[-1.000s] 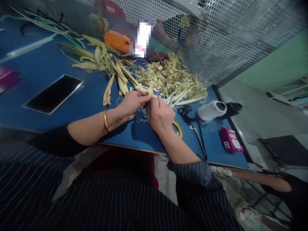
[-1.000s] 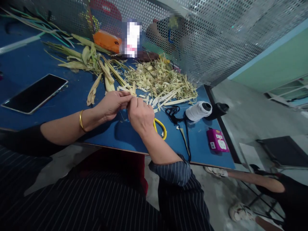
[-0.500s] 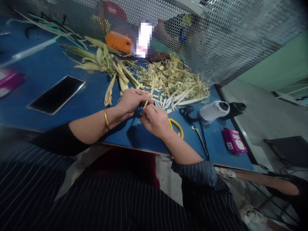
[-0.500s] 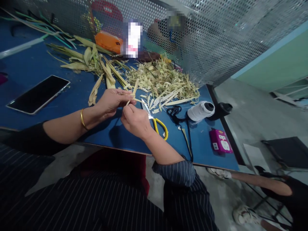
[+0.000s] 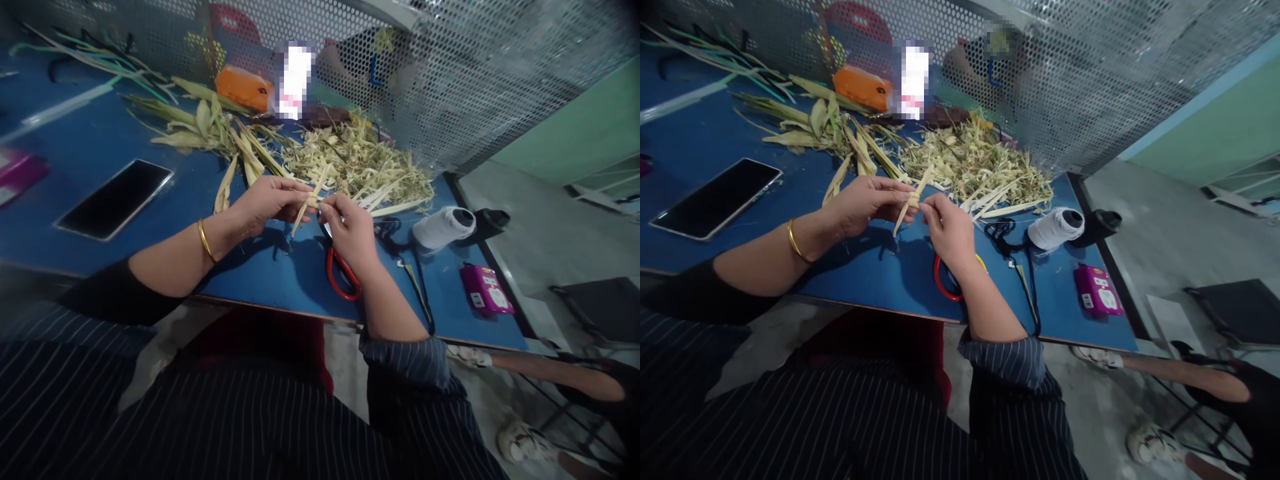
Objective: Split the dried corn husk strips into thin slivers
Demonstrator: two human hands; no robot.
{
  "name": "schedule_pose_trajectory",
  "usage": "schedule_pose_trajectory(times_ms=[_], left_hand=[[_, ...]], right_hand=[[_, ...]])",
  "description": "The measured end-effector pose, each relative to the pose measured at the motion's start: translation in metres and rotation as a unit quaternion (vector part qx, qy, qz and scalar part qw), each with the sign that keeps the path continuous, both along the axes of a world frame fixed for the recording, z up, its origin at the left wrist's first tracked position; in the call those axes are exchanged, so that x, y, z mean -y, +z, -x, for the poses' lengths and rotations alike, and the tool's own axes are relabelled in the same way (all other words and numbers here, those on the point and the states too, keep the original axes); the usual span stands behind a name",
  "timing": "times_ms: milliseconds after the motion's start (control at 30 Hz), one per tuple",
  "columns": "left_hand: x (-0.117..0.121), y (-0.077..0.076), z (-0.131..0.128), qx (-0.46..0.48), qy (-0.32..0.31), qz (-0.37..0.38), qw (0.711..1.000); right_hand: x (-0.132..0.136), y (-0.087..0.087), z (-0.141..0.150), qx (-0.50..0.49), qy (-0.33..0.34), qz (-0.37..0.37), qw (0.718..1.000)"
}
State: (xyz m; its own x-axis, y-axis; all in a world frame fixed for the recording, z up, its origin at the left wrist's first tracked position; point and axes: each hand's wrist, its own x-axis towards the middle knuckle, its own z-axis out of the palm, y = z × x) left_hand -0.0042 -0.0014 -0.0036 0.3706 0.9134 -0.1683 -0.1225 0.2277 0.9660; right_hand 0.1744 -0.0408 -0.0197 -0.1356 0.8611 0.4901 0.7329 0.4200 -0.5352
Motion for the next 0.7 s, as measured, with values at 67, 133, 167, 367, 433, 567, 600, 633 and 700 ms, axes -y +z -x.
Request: schedule_pose_trajectory(times_ms=[67, 133, 167, 367, 433, 567, 600, 633, 700], left_hand=[[-0.002, 0.0, 0.004, -0.022, -0.04, 0.004, 0.999], [-0.005, -0.001, 0.007, -0.037, -0.074, 0.011, 0.997], [-0.006, -0.002, 0.008, -0.041, -0.083, 0.015, 0.996], [-0.008, -0.008, 0.006, -0.08, -0.06, 0.036, 0.994], [-0.006, -0.007, 0.004, -0.091, -0.054, 0.026, 0.994], [0.001, -0.006, 0.0, -0.109, -0.087, 0.001, 0.99], [0.003, -0.006, -0.001, -0.11, -0.098, -0.002, 0.989], [0.004, -0.006, -0.002, -0.108, -0.107, -0.006, 0.988], [0.007, -0.007, -0.004, -0.094, -0.118, -0.022, 0.988]], right_hand=[[-0.001, -0.002, 0.0, -0.012, 0.019, 0.03, 0.999], [0.0, -0.003, 0.003, -0.012, 0.014, 0.025, 0.999], [0.001, -0.003, 0.004, -0.009, 0.016, 0.026, 0.999], [0.0, -0.002, 0.005, -0.024, 0.017, 0.058, 0.998], [-0.003, -0.002, 0.003, -0.139, 0.006, 0.098, 0.985], [-0.008, -0.004, 0.003, -0.358, 0.066, 0.179, 0.914], [-0.009, -0.004, 0.004, -0.388, 0.079, 0.192, 0.898], [-0.009, -0.005, 0.005, -0.411, 0.086, 0.199, 0.886], [-0.009, -0.008, 0.006, -0.446, 0.084, 0.204, 0.867]])
